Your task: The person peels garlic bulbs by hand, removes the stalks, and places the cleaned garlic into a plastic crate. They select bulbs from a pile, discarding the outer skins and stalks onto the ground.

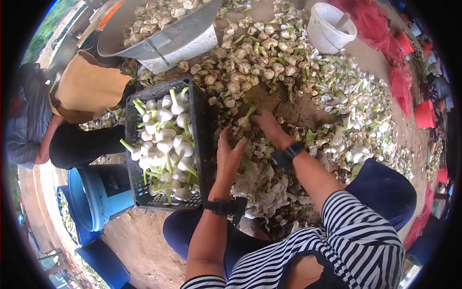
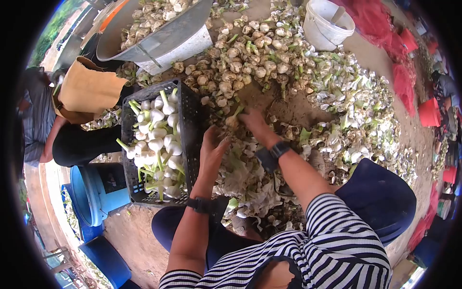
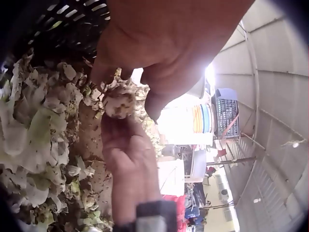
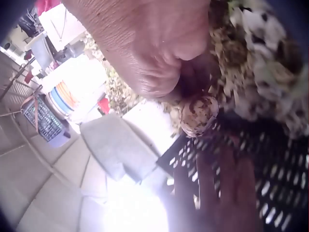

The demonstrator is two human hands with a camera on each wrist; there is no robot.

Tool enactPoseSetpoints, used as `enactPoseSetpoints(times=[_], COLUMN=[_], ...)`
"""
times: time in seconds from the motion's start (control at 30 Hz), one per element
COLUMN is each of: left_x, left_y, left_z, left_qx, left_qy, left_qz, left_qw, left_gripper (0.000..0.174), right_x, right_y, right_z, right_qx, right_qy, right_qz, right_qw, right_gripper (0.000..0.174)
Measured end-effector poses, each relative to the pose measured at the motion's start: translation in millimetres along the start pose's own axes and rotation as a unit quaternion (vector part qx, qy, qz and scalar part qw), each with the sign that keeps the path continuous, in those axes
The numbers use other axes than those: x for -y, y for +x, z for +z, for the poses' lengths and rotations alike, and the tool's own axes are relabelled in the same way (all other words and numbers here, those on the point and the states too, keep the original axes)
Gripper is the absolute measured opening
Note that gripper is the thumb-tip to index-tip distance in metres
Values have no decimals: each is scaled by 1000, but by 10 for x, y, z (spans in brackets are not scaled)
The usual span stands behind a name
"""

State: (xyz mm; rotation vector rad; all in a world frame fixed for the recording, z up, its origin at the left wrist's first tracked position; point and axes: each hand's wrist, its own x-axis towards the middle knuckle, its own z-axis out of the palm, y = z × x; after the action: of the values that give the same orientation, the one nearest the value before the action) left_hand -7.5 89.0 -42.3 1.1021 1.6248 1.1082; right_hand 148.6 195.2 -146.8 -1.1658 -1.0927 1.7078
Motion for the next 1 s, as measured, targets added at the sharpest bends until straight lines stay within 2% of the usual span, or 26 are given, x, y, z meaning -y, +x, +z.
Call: enactPoseSetpoints(times=[0.07, 0.17, 0.27, 0.37, 0.4, 0.43, 0.47, 0.57, 0.67, 0.77, 0.83, 0.87, 1.0], left_x=[64, -44, -153, -329, -311, -275, -244, -458, -387, -373, -350, -340, -500], left_y=[3, -43, -101, -179, -165, -130, -97, -130, -117, -123, -103, -97, -200], left_z=[5, -39, 1, -6, -7, -10, -21, -154, -81, -42, -9, 7, 22], left_qx=[-42, 8, 4, 17, 56, 95, 133, 120, 111, 114, 61, 34, 4], left_qy=[121, 150, 161, 163, 6, -150, -301, -458, -454, -389, -201, -101, -12], left_qz=[81, 111, 158, 175, 112, 45, -22, -110, -71, -8, 135, 204, 257], left_qw=[988, 982, 974, 971, 992, 983, 944, 874, 881, 914, 968, 973, 966], left_gripper=[47, 48, 46, 41, 38, 35, 32, 27, 25, 22, 23, 23, 24], right_x=[284, 313, 590, 702, 750, 794, 837, 951, 1265, 1257, 1136, 1069, 1032], right_y=[-427, -663, -793, -839, -858, -877, -888, -1001, -1191, -1149, -1057, -1017, -1014], right_z=[344, 570, 550, 514, 502, 488, 479, 503, 577, 525, 467, 436, 463], right_qx=[22, -24, -15, -44, -49, -53, -57, -79, -20, 18, -15, -32, -71], right_qy=[85, 91, 120, 68, 69, 71, 73, 20, 177, 139, 118, 108, 92], right_qz=[35, -8, -44, -52, -66, -80, -95, -116, -83, -97, -96, -96, -106], right_qw=[995, 996, 992, 995, 994, 993, 991, 990, 981, 985, 988, 989, 988], right_gripper=[22, 23, 24, 25, 26, 27, 28, 27, 26, 22, 20, 19, 21])
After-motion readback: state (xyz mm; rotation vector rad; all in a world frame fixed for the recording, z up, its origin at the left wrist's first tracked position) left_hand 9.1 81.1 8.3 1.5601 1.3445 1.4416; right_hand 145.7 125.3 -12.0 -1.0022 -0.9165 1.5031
